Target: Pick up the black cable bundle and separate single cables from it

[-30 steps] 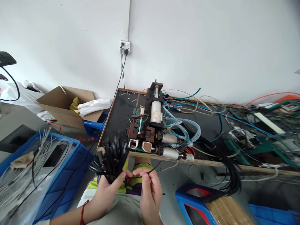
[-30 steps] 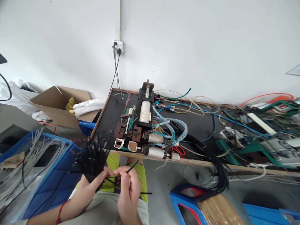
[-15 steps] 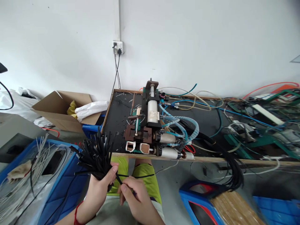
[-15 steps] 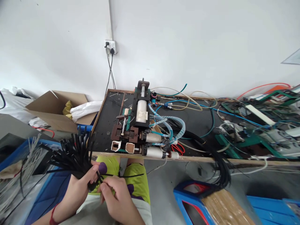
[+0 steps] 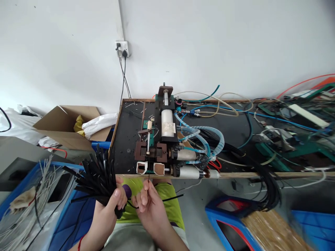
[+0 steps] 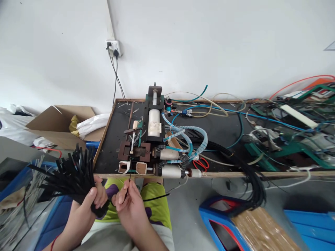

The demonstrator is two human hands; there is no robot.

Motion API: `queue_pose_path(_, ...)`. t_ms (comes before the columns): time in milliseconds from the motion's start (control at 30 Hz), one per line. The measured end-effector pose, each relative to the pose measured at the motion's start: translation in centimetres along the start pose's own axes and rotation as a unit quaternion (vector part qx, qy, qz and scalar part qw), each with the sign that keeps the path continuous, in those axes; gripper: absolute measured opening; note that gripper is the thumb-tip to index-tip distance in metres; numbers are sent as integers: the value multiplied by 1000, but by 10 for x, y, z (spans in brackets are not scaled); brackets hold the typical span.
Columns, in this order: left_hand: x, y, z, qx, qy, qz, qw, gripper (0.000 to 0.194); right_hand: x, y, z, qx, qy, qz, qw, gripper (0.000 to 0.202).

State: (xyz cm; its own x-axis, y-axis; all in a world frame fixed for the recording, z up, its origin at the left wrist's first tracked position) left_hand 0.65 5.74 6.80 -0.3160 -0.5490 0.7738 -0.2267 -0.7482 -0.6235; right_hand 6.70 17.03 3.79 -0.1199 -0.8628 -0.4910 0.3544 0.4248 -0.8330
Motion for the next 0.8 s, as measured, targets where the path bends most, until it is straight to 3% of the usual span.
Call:
queue_pose_path(533,-4,-1,-3,18,10,-29,999,31,0,2,-10,-17,-12,24,999,34)
queue_pose_path(800,1,-2,0,6,3,-75,997,46,1,-1,-11,-19,9,28,999,33)
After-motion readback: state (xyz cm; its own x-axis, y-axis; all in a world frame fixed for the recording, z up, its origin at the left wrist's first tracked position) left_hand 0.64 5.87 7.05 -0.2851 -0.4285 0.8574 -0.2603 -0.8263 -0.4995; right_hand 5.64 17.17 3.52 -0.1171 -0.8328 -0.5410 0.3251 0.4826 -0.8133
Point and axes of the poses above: each hand's wrist, its own z-axis away from the middle knuckle, its own y-axis out of the back of the hand, x = y × z, the point moved 1 cm from there along -z, towards the middle knuckle, and after that the axes turned 15 degrees about z, right-handed, at the moved point
